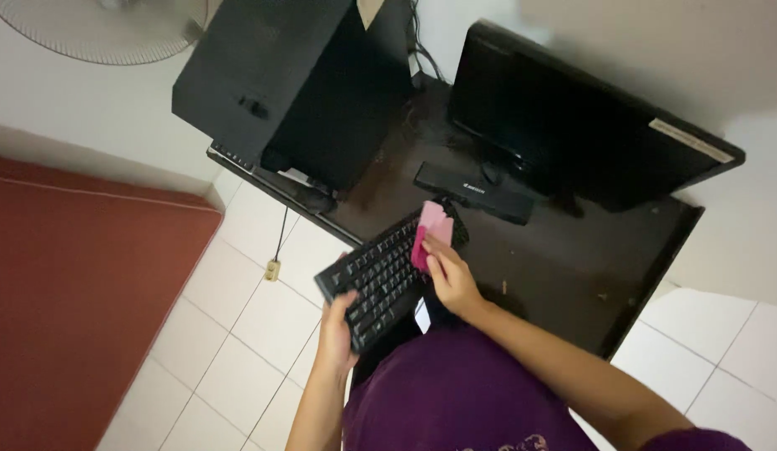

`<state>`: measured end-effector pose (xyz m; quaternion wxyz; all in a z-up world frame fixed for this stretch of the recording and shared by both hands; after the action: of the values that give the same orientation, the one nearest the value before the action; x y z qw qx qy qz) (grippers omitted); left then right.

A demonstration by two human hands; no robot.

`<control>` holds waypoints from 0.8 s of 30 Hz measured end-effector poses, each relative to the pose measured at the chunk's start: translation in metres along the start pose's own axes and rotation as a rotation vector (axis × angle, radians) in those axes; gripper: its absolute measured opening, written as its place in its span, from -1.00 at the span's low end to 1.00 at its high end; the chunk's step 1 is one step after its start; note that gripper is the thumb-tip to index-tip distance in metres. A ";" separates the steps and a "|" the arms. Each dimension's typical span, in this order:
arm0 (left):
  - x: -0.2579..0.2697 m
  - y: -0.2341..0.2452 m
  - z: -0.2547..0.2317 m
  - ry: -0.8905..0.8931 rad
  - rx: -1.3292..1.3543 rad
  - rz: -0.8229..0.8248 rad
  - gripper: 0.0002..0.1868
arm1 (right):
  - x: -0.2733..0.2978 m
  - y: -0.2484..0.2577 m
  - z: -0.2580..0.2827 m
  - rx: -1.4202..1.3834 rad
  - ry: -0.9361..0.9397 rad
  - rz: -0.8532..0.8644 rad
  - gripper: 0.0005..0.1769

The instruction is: The person wipes a black computer keyboard with a pink cloth, then wipes a black mousepad, and finally wipes the keyboard again. The person handles the keyboard and mousepad one at a time, using the cloth to clean their surfaces.

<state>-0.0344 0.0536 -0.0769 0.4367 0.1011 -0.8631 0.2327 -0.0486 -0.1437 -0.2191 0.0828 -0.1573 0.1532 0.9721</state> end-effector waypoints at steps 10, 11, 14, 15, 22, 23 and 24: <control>0.013 0.064 -0.002 -0.387 -0.220 -0.028 -0.79 | -0.059 0.022 0.102 0.111 0.714 0.138 -0.79; 0.020 0.061 -0.006 -0.484 -0.380 0.059 -0.82 | -0.062 0.018 0.085 0.222 0.589 0.073 -0.73; 0.041 0.041 -0.018 -0.689 -0.599 0.182 -0.80 | -0.088 0.018 0.096 0.274 0.477 0.036 -0.47; 0.048 0.032 -0.023 -0.787 -0.670 0.225 -0.76 | -0.098 0.019 0.111 0.220 0.473 0.055 -0.27; 0.062 0.012 -0.029 -0.866 -0.746 0.286 -0.72 | -0.118 0.022 0.182 0.234 0.832 0.269 -0.38; 0.063 0.016 -0.030 -0.838 -0.701 0.300 -0.71 | -0.126 0.026 0.178 0.238 0.852 0.326 -0.41; 0.064 0.019 -0.031 -0.809 -0.657 0.314 -0.69 | -0.134 0.030 0.173 0.241 0.873 0.383 -0.42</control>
<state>-0.0584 0.0874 -0.0157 0.0380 -0.0893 -0.9943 -0.0443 0.0217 -0.1314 -0.0103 -0.1518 -0.5082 0.3114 0.7885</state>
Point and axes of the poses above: each hand's wrist, its own x-axis away from the middle knuckle, its own y-axis out of the back of the hand, z = x × y, the point moved 1 cm from there along -x, towards the middle knuckle, and after that the axes turned 7 degrees about y, right-handed, at the moved point
